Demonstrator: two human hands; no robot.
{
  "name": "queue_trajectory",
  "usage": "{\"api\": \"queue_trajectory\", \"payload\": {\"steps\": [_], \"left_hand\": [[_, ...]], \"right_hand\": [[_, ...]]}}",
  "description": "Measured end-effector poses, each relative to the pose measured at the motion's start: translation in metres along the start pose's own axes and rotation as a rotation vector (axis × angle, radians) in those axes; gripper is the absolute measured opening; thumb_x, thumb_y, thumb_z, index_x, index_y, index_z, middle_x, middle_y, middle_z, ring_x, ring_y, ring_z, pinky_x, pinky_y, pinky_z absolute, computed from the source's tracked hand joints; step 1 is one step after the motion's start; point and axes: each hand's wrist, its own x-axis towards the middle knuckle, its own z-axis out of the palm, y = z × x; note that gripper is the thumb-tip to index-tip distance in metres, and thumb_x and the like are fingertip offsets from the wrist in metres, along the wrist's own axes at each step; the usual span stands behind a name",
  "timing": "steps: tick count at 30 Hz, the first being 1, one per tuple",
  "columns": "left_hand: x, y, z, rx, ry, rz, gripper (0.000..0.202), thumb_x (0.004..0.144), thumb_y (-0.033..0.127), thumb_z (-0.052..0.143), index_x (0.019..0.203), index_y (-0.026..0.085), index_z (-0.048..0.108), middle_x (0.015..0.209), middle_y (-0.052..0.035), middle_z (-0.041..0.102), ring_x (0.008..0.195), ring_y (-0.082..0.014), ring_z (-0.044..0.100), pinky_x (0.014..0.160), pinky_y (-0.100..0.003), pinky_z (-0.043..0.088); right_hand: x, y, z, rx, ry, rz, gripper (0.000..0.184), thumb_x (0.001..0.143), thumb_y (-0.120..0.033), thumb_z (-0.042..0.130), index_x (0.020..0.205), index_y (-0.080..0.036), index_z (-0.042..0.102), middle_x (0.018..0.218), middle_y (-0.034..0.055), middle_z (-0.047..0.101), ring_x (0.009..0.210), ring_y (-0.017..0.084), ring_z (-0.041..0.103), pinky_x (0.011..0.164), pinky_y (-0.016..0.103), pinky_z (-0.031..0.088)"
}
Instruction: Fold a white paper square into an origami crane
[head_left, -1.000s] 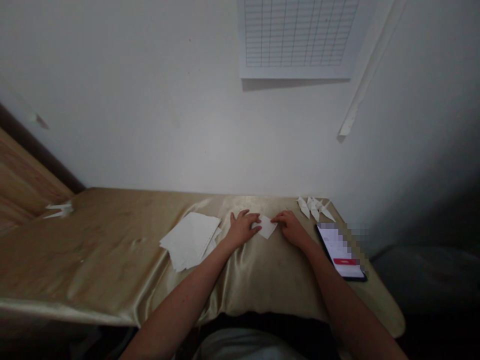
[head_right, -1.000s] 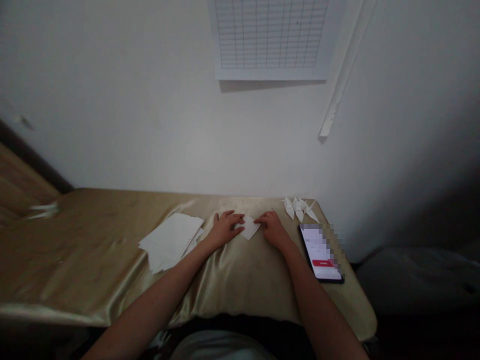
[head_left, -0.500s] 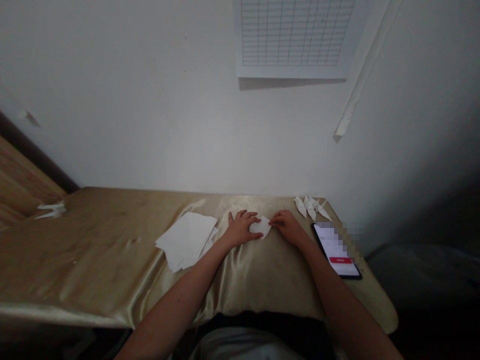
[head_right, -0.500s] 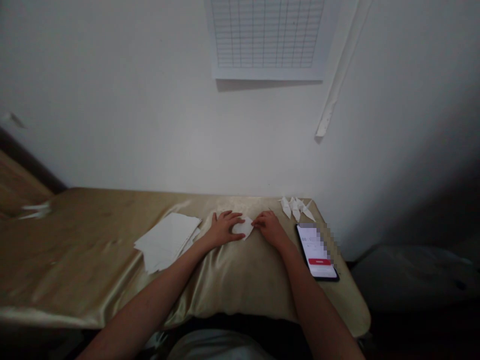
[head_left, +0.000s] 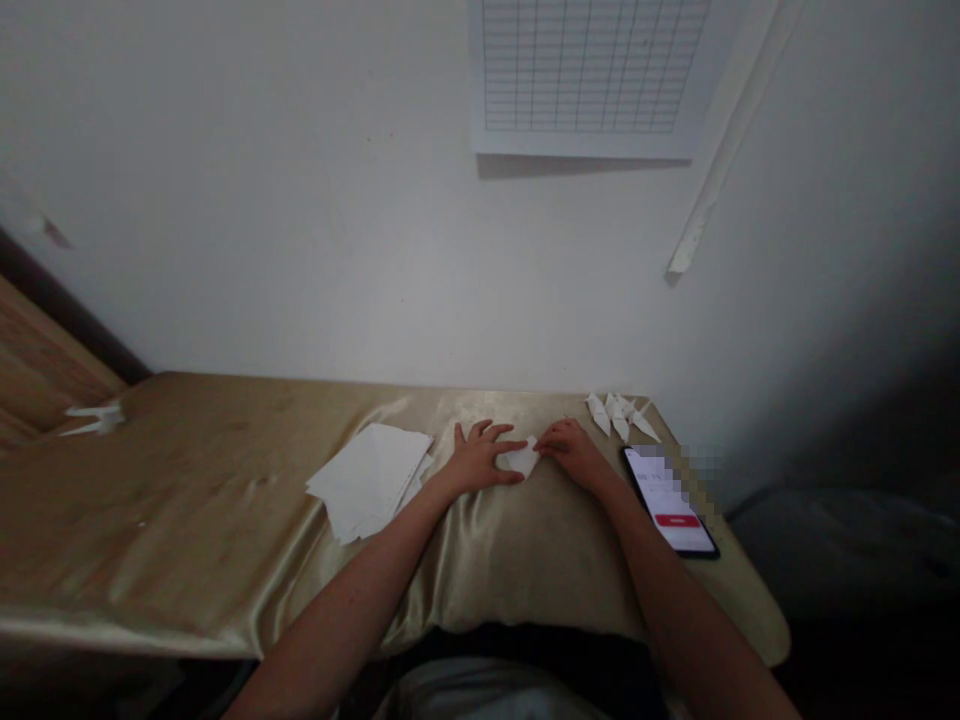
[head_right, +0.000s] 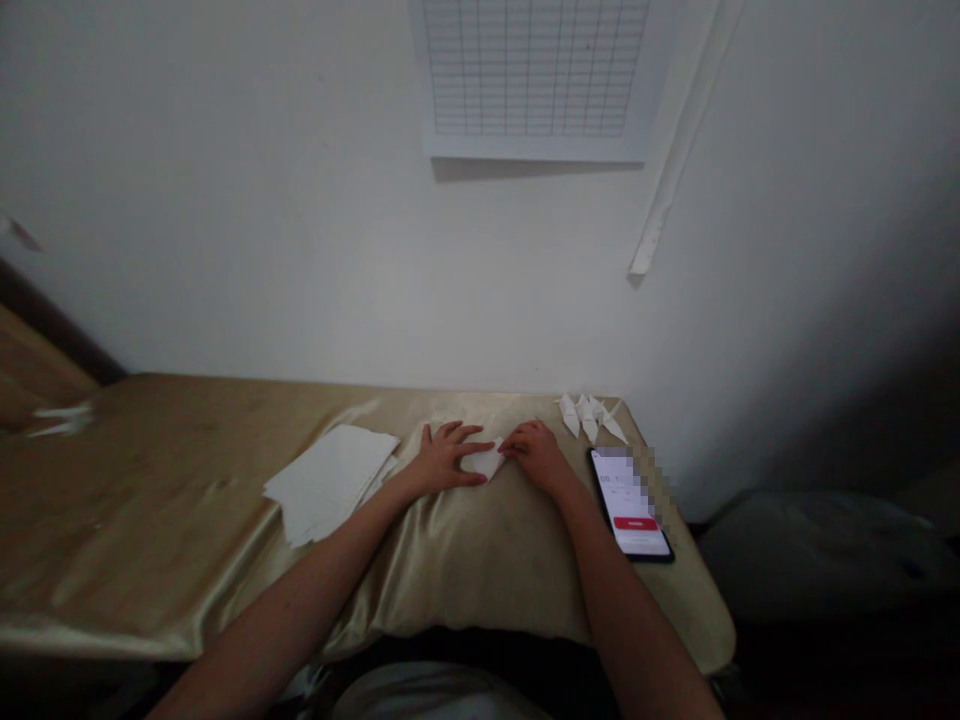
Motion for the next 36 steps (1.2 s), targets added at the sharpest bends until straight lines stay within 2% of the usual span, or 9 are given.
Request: {"api": "queue_trajectory", "payload": {"steps": [10,19,26,31,36], "left_hand": [[-0.001,0.003,-0.004,0.014,-0.023,-0.01,0.064,0.078,0.059,0.078,0.139,0.052,0.058,0.162,0.0005,0.044,0.151,-0.0428,0.027,0.112,-0.084,0.001],[-0.002,0.004,-0.003,0.018,-0.018,-0.004,0.066,0.076,0.065,0.078,0.138,0.051,0.06,0.162,0.0006,0.043,0.152,-0.0449,0.025,0.112,-0.084,0.0],[-0.003,0.008,-0.007,0.032,-0.063,-0.014,0.067,0.078,0.067,0.074,0.141,0.049,0.057,0.163,0.0006,0.041,0.153,-0.0435,0.023,0.114,-0.082,0.001],[-0.002,0.006,-0.007,0.032,-0.075,-0.016,0.068,0.078,0.067,0.074,0.142,0.051,0.055,0.163,0.0013,0.04,0.153,-0.0441,0.022,0.114,-0.082,0.001],[-0.002,0.007,-0.008,0.033,-0.065,-0.01,0.068,0.077,0.067,0.075,0.141,0.052,0.056,0.163,0.0007,0.04,0.153,-0.0443,0.023,0.114,-0.082,0.001]], "right_hand": [[-0.001,-0.004,0.009,-0.02,0.02,0.092,0.009,0.084,-0.02,0.071,0.088,-0.023,0.078,0.093,0.005,0.075,0.103,0.023,0.059,0.097,0.039,0.044],[0.001,0.003,0.018,-0.067,0.049,0.117,0.016,0.087,-0.021,0.069,0.096,-0.028,0.08,0.095,0.005,0.076,0.104,0.024,0.059,0.098,0.041,0.042],[-0.001,0.005,0.009,-0.128,-0.052,0.13,0.019,0.09,-0.024,0.068,0.106,-0.021,0.077,0.11,0.0079,0.072,0.113,0.024,0.056,0.106,0.041,0.04],[-0.001,0.004,0.0,-0.147,-0.089,0.08,0.012,0.091,-0.025,0.068,0.099,-0.023,0.078,0.109,0.0067,0.07,0.112,0.023,0.056,0.104,0.038,0.041],[0.0,0.002,-0.002,-0.156,-0.107,0.098,0.009,0.091,-0.025,0.068,0.093,-0.022,0.077,0.106,0.0058,0.07,0.11,0.021,0.057,0.102,0.036,0.041]]}}
